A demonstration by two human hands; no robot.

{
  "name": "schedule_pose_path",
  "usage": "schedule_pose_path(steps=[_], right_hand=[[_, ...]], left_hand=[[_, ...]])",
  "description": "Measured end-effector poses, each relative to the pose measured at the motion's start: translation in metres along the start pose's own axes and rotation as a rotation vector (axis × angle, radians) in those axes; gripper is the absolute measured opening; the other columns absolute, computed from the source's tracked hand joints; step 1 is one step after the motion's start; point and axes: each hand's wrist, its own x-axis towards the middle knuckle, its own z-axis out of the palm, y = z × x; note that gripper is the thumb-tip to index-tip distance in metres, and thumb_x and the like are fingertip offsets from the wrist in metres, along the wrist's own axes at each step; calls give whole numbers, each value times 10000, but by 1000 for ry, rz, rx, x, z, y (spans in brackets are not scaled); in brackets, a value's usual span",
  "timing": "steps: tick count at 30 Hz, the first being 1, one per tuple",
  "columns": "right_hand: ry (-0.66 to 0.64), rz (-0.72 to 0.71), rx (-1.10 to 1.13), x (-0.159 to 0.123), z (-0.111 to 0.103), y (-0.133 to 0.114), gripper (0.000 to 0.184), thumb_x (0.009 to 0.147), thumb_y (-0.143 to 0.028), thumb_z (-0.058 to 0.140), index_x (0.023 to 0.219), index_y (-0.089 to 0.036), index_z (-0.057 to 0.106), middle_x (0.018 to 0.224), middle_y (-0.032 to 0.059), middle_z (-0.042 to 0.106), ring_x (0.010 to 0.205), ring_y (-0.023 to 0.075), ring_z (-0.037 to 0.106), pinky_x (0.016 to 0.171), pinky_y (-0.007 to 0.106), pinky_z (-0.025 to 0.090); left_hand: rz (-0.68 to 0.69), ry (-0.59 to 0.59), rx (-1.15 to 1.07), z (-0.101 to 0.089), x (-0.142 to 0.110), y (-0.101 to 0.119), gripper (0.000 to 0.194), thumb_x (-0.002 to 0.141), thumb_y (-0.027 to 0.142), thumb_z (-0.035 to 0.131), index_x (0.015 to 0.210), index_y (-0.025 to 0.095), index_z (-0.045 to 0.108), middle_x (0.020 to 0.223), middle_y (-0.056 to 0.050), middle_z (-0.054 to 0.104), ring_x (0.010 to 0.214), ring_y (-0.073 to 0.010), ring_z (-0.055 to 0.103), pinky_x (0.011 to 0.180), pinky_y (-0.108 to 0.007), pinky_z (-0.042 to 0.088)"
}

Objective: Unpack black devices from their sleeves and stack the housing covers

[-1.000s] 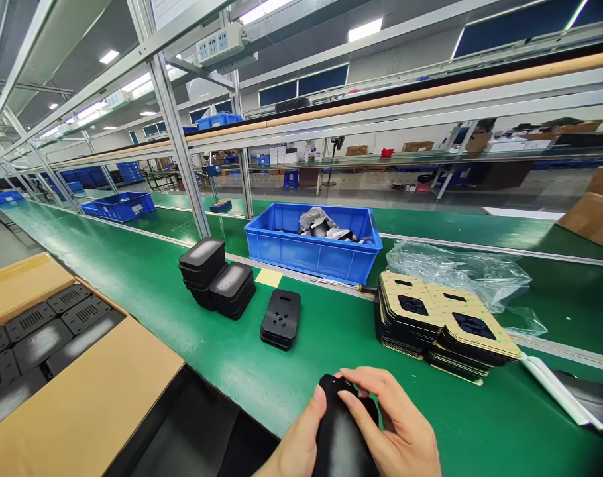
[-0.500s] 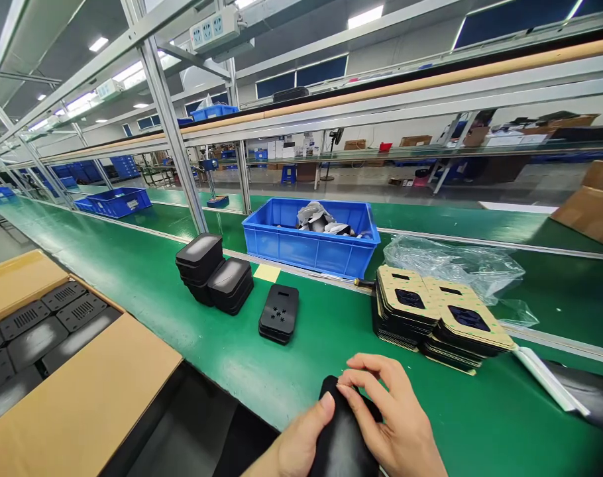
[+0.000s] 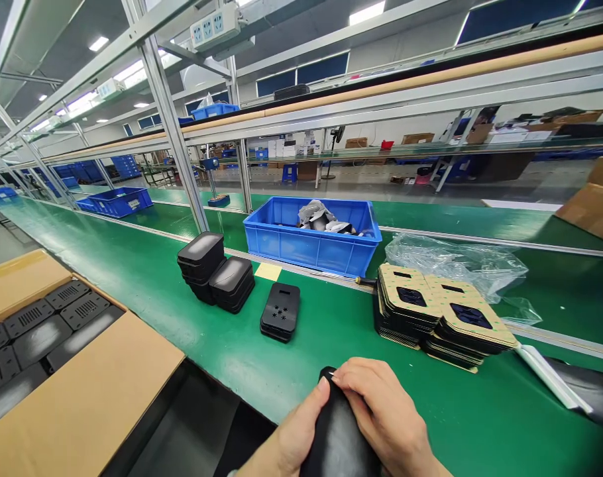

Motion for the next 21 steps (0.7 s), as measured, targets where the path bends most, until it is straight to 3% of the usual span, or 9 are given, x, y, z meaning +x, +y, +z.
schedule_pose_path(steps=[4,7,10,11,14,17,21], right_hand=[[-114,98,-10,7,-8,-1,154,959,-117,457,854,-226,487,821,17,605,754,159,589,665,293,509],[-235,156,74,9,-16,2,165,973,-159,436,830,-239,461,794,5,592,733,149,594,629,256,525],[-196,196,88,8,-18,9,78,983,-222,465,1008,-234,538,888,31,635,854,166,658,711,258,571],[-156,176,34,8,-18,11,155,981,-245,489,1120,-223,552,991,63,656,930,180,670,760,272,583],[-94,-58,-169,10,-12,18,325,965,-205,531,1288,-191,558,1250,139,636,1097,224,652,872,344,589],[-83,-306,-219,11,-5,22,294,953,-88,486,1204,-161,621,1169,125,698,1119,230,650,903,398,591],[-28,-416,-214,10,0,19,316,892,-29,537,1193,-74,622,1116,178,710,1138,268,637,926,435,589]], left_hand=[[-203,4,36,-5,5,-6,687,905,625,416,1252,65,610,897,-145,730,1035,-337,669,1082,-574,349],[-221,71,29,-8,8,-9,744,870,691,400,1168,58,652,716,-128,696,801,-321,694,995,-610,386],[-219,149,-45,-11,12,-7,757,855,737,359,1070,91,690,764,-110,689,690,-233,641,985,-558,385],[-235,163,-60,-13,13,-6,764,856,748,338,1032,100,701,794,-106,690,682,-215,628,993,-536,378],[-318,157,-35,-16,13,-1,812,829,789,337,1044,98,707,865,-112,701,696,-224,642,1031,-532,334],[-381,152,-39,-15,9,3,851,816,799,355,1055,63,710,851,-120,708,763,-269,662,1089,-540,270],[-330,122,-105,-10,7,6,747,864,707,405,1041,51,715,788,-113,709,929,-322,671,1128,-533,255]])
